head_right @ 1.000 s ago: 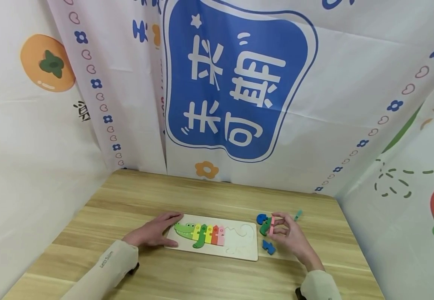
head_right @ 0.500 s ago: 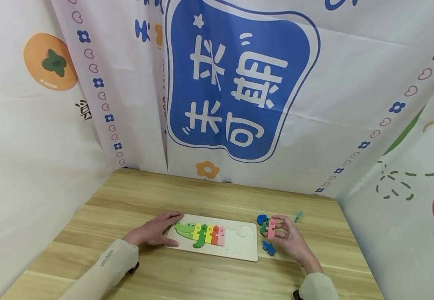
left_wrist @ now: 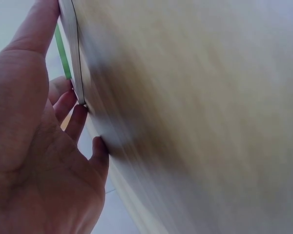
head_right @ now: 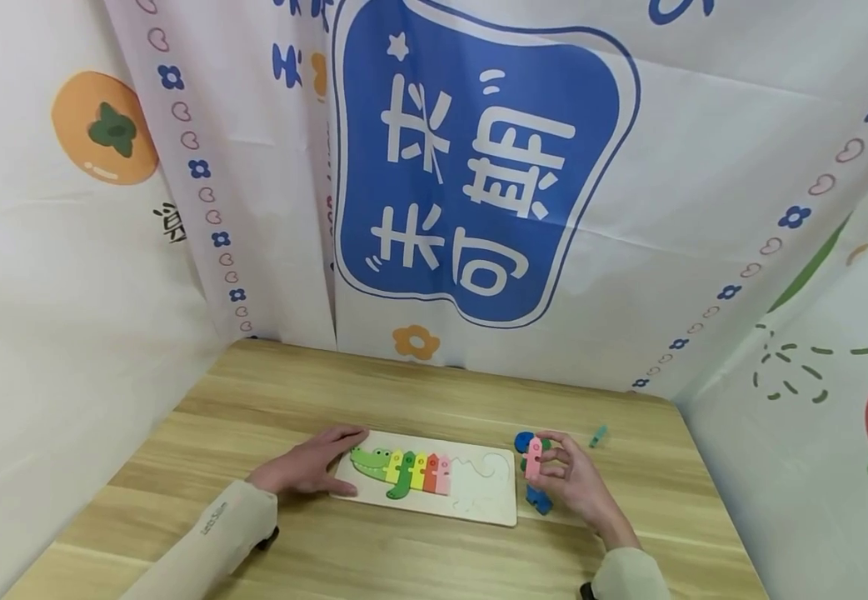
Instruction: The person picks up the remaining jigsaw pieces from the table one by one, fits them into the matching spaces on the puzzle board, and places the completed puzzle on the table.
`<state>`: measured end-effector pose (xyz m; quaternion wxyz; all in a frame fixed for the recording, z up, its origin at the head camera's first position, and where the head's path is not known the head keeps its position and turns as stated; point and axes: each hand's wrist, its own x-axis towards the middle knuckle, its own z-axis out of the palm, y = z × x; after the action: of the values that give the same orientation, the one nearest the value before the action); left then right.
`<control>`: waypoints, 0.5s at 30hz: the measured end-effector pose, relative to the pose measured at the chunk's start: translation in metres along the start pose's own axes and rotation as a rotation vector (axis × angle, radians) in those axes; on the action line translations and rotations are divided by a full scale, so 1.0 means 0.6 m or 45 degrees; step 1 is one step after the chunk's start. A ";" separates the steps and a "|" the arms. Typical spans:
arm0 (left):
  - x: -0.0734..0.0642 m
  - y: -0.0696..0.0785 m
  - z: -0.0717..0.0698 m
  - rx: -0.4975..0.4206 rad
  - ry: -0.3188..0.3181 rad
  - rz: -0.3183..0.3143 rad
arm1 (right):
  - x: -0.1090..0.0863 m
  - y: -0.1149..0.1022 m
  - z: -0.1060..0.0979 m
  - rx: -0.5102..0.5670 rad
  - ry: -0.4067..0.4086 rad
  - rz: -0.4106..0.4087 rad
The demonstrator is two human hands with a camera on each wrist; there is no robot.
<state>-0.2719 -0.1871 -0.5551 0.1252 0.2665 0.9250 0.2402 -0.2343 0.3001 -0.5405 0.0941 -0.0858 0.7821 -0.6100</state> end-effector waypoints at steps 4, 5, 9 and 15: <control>-0.002 0.002 -0.003 0.000 0.001 -0.015 | 0.007 -0.002 0.006 0.008 -0.028 -0.016; -0.002 0.003 -0.005 0.003 0.002 -0.016 | 0.008 -0.003 0.008 0.008 -0.029 -0.021; 0.000 0.006 -0.008 0.014 0.010 -0.010 | 0.013 -0.004 0.014 -0.009 -0.023 -0.032; -0.001 0.005 -0.003 0.008 -0.002 -0.033 | 0.020 -0.006 0.025 -0.033 -0.079 -0.046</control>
<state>-0.2706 -0.1862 -0.5520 0.1281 0.2553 0.9290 0.2353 -0.2419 0.2822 -0.5413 0.1061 -0.1201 0.7850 -0.5985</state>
